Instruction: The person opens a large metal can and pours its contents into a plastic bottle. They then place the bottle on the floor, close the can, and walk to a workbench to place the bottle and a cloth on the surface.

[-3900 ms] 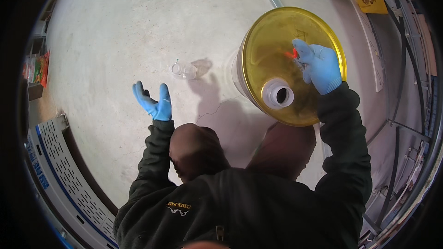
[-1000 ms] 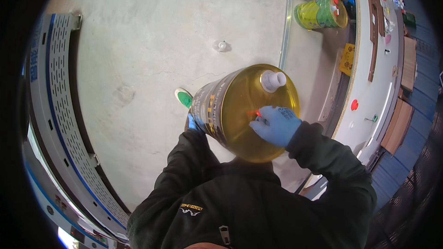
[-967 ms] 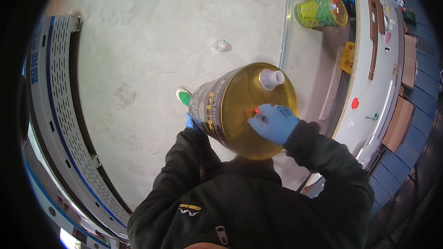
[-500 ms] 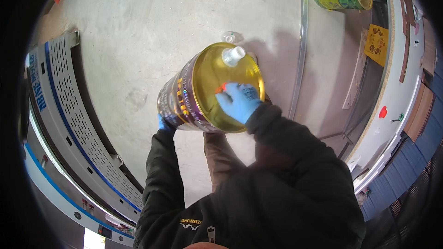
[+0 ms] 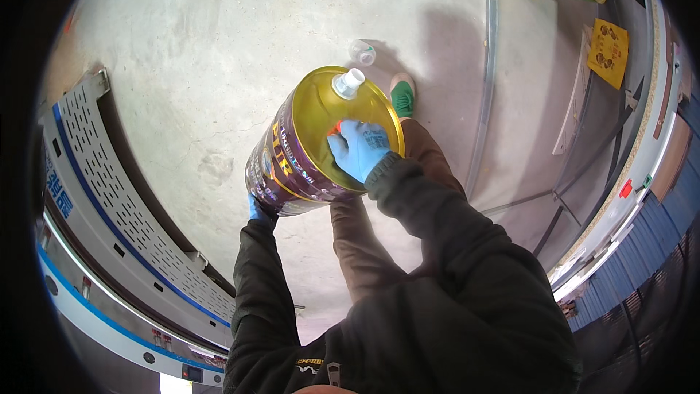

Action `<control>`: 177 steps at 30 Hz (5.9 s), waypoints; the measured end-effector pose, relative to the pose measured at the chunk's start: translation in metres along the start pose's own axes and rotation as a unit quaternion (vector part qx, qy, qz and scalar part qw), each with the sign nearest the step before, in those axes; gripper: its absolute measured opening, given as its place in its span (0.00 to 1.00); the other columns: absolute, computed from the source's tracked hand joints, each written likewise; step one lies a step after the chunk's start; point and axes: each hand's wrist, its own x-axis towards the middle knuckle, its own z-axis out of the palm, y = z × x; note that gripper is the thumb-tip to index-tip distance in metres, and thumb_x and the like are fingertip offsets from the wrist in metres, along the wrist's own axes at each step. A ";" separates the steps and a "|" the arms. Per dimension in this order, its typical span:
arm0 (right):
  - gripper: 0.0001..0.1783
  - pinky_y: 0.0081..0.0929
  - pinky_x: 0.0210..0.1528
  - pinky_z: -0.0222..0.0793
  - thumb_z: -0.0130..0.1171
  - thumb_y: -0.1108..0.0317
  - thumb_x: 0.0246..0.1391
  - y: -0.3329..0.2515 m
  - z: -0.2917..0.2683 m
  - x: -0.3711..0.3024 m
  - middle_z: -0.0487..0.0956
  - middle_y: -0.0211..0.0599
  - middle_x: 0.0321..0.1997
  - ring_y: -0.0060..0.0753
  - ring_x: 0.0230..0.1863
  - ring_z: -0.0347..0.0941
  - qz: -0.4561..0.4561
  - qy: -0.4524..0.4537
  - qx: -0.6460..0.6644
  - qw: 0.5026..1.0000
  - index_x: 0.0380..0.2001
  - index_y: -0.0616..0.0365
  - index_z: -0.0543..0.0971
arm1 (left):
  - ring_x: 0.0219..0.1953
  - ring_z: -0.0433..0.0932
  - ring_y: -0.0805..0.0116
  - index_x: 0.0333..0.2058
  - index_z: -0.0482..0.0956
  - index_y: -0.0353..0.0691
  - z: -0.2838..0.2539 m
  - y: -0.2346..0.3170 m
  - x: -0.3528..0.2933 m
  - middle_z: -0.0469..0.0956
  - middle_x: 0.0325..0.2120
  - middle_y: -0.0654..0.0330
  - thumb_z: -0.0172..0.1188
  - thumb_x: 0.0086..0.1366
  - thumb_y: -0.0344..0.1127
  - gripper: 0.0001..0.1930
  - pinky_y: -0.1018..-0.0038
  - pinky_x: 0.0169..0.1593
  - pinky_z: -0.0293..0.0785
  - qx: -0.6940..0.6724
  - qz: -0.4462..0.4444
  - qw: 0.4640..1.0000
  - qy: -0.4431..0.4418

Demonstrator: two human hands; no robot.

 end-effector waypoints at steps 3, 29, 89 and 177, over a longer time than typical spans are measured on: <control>0.15 0.52 0.40 0.74 0.60 0.57 0.58 0.003 0.010 0.011 0.83 0.51 0.30 0.59 0.34 0.79 -0.001 0.023 0.003 1.000 0.34 0.58 0.80 | 0.73 0.55 0.51 0.74 0.49 0.53 -0.003 -0.002 0.001 0.54 0.74 0.59 0.36 0.72 0.70 0.40 0.50 0.73 0.55 -0.004 -0.024 1.000 -0.005; 0.12 0.51 0.36 0.73 0.59 0.61 0.55 0.101 0.047 0.043 0.79 0.51 0.29 0.57 0.32 0.77 -0.013 0.041 0.090 0.995 0.28 0.59 0.78 | 0.68 0.64 0.61 0.69 0.63 0.61 0.010 -0.006 0.026 0.65 0.69 0.66 0.45 0.61 0.79 0.44 0.59 0.67 0.62 0.170 -0.093 0.940 0.281; 0.16 0.51 0.39 0.72 0.58 0.55 0.57 0.142 0.043 0.043 0.81 0.52 0.28 0.57 0.32 0.79 0.050 0.022 0.124 0.991 0.28 0.58 0.80 | 0.66 0.66 0.59 0.70 0.61 0.63 0.053 -0.011 -0.007 0.64 0.69 0.66 0.41 0.63 0.78 0.43 0.60 0.63 0.65 0.221 -0.124 0.926 0.280; 0.16 0.51 0.42 0.72 0.57 0.55 0.57 0.145 0.047 0.048 0.82 0.52 0.31 0.57 0.34 0.79 0.084 0.013 0.135 0.987 0.31 0.59 0.80 | 0.65 0.67 0.63 0.70 0.62 0.66 0.050 -0.006 -0.004 0.65 0.69 0.68 0.39 0.64 0.78 0.41 0.62 0.59 0.68 0.238 -0.129 0.919 0.287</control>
